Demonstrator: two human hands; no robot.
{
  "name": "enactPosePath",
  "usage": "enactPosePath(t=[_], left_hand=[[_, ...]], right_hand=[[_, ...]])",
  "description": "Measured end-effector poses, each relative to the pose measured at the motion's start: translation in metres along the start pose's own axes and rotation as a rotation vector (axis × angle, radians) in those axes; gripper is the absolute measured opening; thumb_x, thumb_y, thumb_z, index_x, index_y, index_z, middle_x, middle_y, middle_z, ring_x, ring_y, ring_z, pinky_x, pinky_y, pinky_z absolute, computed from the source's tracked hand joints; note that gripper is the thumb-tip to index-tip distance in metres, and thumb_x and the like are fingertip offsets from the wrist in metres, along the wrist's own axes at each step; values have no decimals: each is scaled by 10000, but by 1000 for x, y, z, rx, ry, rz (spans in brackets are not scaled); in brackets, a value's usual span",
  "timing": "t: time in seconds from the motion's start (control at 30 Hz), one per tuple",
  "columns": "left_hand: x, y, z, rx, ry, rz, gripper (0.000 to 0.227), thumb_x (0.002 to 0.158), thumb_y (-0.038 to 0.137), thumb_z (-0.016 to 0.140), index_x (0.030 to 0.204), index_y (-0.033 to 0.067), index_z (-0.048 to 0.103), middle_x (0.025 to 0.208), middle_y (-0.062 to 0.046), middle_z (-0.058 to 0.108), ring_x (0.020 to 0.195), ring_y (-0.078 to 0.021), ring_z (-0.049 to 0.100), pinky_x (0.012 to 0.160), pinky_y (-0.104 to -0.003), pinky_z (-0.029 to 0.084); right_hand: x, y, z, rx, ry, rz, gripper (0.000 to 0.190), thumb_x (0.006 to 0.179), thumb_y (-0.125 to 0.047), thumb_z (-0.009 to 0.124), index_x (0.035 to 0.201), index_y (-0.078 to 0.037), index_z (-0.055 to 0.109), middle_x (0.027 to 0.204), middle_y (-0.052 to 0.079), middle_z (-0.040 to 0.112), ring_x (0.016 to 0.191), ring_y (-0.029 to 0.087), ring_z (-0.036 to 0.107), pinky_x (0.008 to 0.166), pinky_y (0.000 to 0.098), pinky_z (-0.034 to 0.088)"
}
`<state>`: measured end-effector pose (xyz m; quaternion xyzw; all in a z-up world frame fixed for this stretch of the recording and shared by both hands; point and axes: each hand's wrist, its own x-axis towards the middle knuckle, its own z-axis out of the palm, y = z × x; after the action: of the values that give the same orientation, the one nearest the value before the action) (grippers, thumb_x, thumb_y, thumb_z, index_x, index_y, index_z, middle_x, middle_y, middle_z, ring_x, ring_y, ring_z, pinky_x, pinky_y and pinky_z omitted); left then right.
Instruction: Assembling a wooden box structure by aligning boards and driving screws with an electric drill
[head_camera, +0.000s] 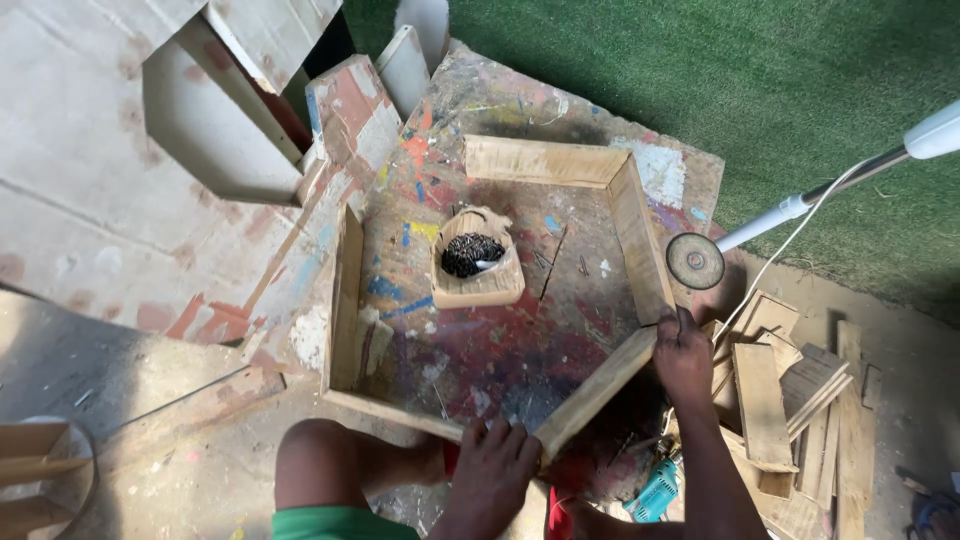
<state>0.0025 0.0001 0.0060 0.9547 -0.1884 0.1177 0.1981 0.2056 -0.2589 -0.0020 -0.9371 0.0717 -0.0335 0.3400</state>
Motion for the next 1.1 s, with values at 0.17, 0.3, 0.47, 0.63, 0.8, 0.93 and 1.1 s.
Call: enactPosePath(t=[0.17,0.3,0.47,0.63,0.8,0.93,1.1], left_hand=[[-1,-2,18,18,93,-18,103,895,194,642,839,139,574,769,-66,541,793,-299,504,728,-454,381],[10,3,0,60,145,-80,162,977,194,554,816,177,544,763,-38,518,830,-263,540,777,-387,373],[31,0,-18,118,265,-75,355,1080,160,425,732,213,473,659,-12,432,680,-213,521,691,-331,323],[25,1,-17,100,133,-89,341,1076,202,462,735,219,470,662,1,409,621,-197,425,688,-338,305],[32,0,-19,121,235,-89,362,1074,178,399,722,219,469,650,-1,406,599,-197,422,668,-331,320],[32,1,-23,72,157,-96,385,1110,218,408,731,207,477,656,-12,399,608,-202,421,666,-332,322],[34,0,-22,122,257,-80,435,1128,364,442,717,221,447,646,9,388,596,-181,418,677,-319,312]], right_hand=[[-3,-20,-8,-12,-14,5,368,1093,-323,427,1093,-25,644,1033,275,712,984,464,658,822,510,462],[0,-17,-7,21,-29,-9,310,1097,-271,430,1096,-44,642,931,243,707,845,414,658,744,465,454],[-3,-32,-10,39,-49,126,327,1105,-319,427,1076,-58,623,905,181,691,825,339,611,758,418,439],[-6,-25,-7,27,-25,105,331,1120,-285,428,921,-47,542,748,162,555,716,309,494,717,424,388],[-4,-22,-8,-55,-57,72,366,1134,-319,383,905,-56,497,703,190,522,654,388,474,664,470,350],[-3,-27,-9,-62,-49,89,348,1122,-306,403,893,-64,508,691,191,531,662,407,482,673,480,364],[-4,-26,-9,-11,-83,132,352,1113,-343,385,1010,-68,579,799,180,657,735,373,606,708,456,422]])
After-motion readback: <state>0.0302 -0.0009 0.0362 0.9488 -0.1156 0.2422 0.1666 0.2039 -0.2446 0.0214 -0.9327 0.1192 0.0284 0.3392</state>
